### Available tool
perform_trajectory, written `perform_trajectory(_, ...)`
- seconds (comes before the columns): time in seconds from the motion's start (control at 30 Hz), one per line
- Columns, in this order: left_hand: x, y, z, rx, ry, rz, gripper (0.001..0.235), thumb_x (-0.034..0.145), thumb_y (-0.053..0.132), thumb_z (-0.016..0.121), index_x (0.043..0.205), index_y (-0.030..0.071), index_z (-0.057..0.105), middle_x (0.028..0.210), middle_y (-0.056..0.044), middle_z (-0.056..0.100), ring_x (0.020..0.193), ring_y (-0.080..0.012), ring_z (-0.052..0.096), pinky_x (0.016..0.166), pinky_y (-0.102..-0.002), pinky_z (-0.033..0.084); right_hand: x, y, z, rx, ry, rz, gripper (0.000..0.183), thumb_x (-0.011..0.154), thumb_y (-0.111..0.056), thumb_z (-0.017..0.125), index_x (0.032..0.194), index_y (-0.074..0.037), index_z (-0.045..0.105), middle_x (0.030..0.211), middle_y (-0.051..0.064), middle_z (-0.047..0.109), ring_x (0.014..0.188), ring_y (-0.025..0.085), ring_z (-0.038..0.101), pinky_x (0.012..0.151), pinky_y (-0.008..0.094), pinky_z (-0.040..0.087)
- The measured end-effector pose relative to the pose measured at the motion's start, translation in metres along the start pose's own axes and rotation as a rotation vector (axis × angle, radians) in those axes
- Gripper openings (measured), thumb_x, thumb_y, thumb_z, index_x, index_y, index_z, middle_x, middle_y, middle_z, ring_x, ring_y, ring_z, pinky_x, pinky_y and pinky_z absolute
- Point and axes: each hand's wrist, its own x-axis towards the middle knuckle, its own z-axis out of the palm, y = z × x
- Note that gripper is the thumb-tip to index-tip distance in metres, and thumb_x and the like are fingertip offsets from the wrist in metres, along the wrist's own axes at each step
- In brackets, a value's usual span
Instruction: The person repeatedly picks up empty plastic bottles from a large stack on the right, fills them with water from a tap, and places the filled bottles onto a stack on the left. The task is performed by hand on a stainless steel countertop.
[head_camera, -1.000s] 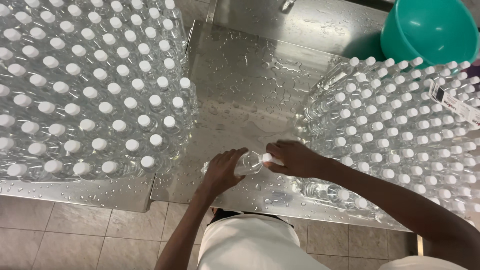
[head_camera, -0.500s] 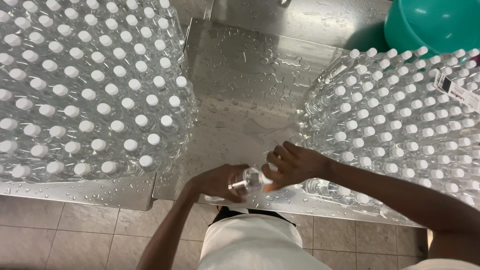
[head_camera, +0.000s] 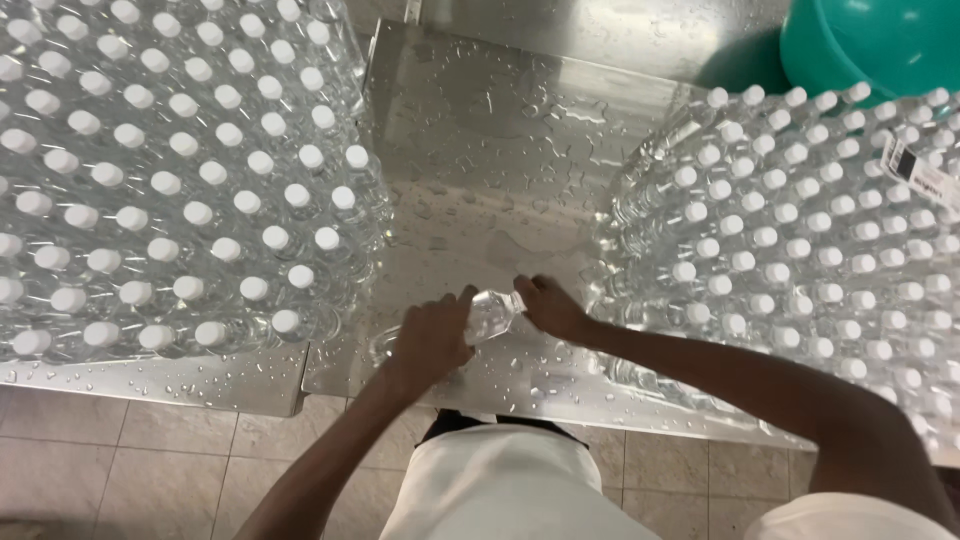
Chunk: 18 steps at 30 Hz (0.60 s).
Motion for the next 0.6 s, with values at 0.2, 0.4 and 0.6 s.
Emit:
perform_trajectory(0.2,-0.007,0.015,0.035,0.612,0.265,0.23,0.085,0.07,0.028,0.1,0.141,0.013,0.058,0.091,-0.01,0.074,0.08,-0.0292,0.077,0.076,-0.05,0.062,0.005,0.032,0.005,0.387,-0.498,0.645,0.051,0.106,-0.064,0.044,0.082,-0.018,0.045,0.065,-0.011,0.022,0.049,0.006,0.02,0.046,0.026,0.019)
perform_trajectory(0.4,0.033,-0.04,0.066,0.796,0.754,0.544,0.06,0.085,0.016,0.088,0.138,0.018,0.061,0.099,-0.011,0.069,0.092,-0.0285,0.075,0.089,-0.051,0.058,0.007,0.031,0.007,0.443,-0.641,0.666,0.051,0.104,-0.058,0.058,0.068,-0.025,0.043,0.059,-0.012,0.027,0.045,0.005,0.026,0.046,0.026,0.023)
perform_trajectory(0.6,0.078,-0.075,0.07,0.646,0.88,0.508,0.069,0.085,0.016,0.084,0.149,0.018,0.057,0.107,-0.012,0.068,0.096,-0.0258,0.07,0.095,-0.048,0.056,0.002,-0.029,0.002,0.345,-0.352,0.495,0.066,0.111,-0.066,0.03,0.085,-0.011,0.057,0.062,-0.002,0.034,0.046,0.014,0.046,0.044,0.03,0.035)
